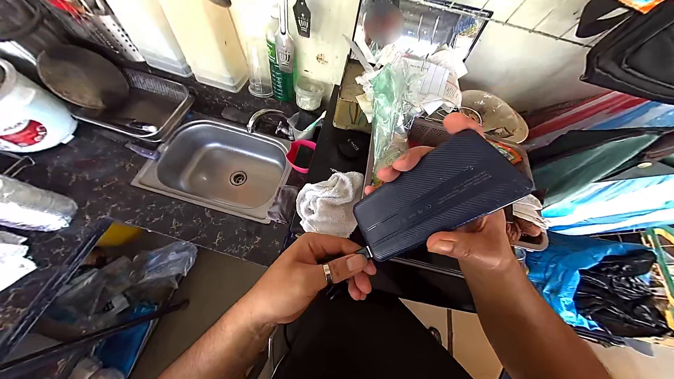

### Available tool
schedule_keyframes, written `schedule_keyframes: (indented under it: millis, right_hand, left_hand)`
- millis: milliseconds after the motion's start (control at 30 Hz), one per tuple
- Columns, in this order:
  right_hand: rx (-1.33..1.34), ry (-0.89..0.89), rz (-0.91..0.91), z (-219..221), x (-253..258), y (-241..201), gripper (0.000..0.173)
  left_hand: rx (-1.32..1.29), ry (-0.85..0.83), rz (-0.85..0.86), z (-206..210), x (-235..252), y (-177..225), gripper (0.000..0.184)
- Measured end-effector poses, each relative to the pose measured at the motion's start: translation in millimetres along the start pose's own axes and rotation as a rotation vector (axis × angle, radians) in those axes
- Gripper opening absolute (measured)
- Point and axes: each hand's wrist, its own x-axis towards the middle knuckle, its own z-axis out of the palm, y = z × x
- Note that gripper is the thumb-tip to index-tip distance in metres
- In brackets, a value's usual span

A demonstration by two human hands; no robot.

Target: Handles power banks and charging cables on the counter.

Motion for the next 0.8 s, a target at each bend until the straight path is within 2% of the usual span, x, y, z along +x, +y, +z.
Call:
schedule_keyframes:
  millis: [300, 400, 500, 600, 700, 733, 800]
  right_hand:
    - [0.055, 0.035, 0.038, -5, -13, 5, 0.100]
    - [0.039, 0.088, 0.143, -5, -11, 1, 0.103]
    - [0.054, 0.024, 0.223, -5, -5, -6, 0.108]
    - [0.102, -0.031, 0.192, -8, -1, -3, 0.106]
    - [0.112, -0.025, 0.189, -7, 0, 3, 0.101]
    - [0.088, -0.007, 0.201, -5, 0, 4, 0.099]
    - [-0.070, 0.085, 0.265, 7, 4, 2, 0.094]
  left_hand:
    - [-0.007, -0.079, 0.013, 8, 2, -3, 0.022]
    - [0.219, -0.115, 0.001, 1, 4, 9, 0.034]
    - [0.368, -0.023, -0.011, -4, -2, 25, 0.060]
    - [0.457, 0.129, 0.059, -6, -5, 27, 0.060]
    - [0.479, 0.196, 0.121, -2, -6, 27, 0.056]
    - [0.482, 0.214, 0.140, 1, -4, 27, 0.059]
    - [0.488, 0.216, 0.140, 11, 2, 29, 0.078]
